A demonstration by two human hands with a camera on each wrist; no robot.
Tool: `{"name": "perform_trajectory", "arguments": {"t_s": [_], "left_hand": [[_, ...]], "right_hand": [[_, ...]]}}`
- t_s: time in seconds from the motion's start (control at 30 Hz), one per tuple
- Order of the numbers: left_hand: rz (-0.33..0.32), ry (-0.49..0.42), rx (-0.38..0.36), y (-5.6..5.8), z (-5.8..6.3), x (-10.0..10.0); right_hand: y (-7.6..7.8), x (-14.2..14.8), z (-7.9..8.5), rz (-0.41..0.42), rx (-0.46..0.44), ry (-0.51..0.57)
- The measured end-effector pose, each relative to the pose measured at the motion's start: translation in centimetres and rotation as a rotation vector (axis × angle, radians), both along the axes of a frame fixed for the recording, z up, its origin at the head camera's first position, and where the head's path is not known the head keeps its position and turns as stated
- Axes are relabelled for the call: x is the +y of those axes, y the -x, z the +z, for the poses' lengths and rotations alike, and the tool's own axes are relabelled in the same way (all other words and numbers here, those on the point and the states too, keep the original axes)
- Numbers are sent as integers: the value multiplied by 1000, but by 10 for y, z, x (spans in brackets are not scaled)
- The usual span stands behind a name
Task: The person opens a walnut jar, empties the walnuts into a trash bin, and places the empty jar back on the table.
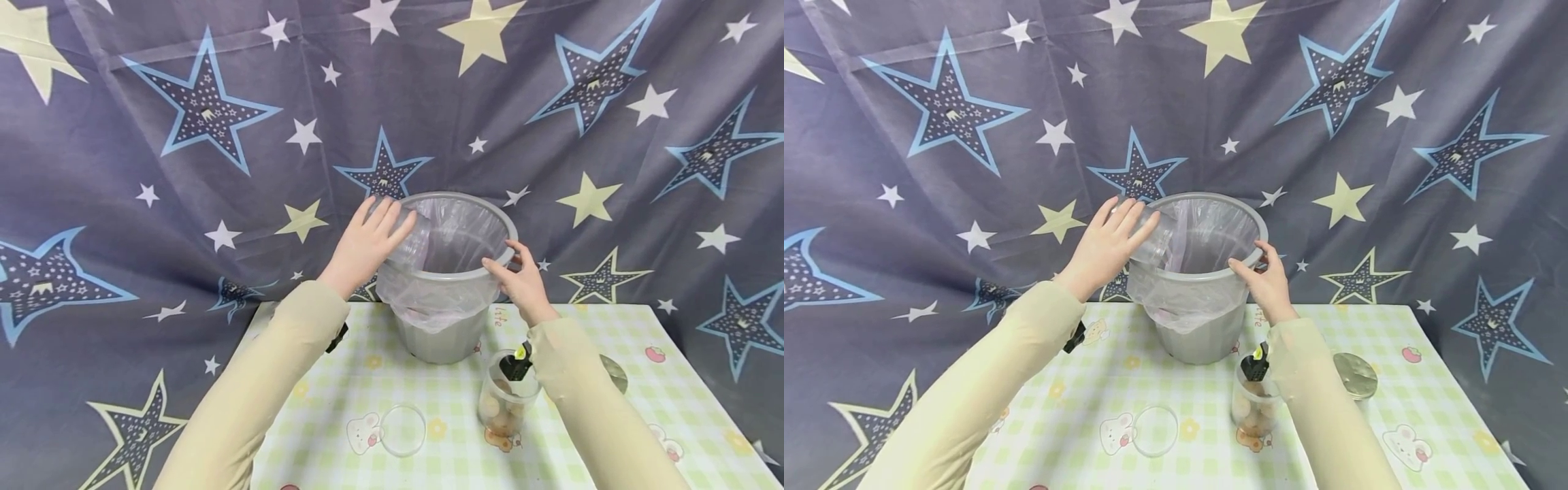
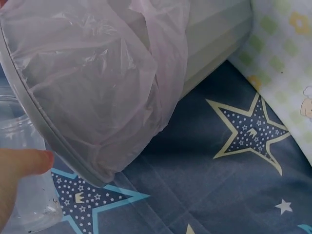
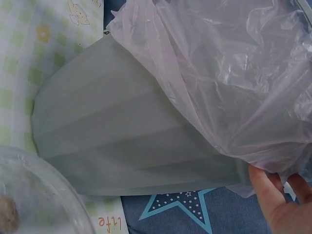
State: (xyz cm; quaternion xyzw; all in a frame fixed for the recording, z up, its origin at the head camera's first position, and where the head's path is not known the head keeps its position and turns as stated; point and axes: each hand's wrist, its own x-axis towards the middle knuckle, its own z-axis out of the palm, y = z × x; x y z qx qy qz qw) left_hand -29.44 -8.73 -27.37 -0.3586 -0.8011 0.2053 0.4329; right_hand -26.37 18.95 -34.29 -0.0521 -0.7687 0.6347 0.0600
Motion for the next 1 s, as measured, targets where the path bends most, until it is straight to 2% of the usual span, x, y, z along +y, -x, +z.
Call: {"name": "perform_trajectory", "arguments": {"t_s": [0.27, 0.43, 0.77, 1.0], "left_hand": [[18, -65, -74, -2, 0, -5], [2, -106, -95, -4, 1, -11], [-11, -267, -154, -15, 2, -17], [-36, -339, -173, -19, 5, -26]], "right_hand": [[-1, -1, 2, -1, 3, 3], [-2, -3, 1, 5, -3, 12], [-1, -2, 0, 3, -6, 10], [0, -1, 0, 6, -2, 2]]}}
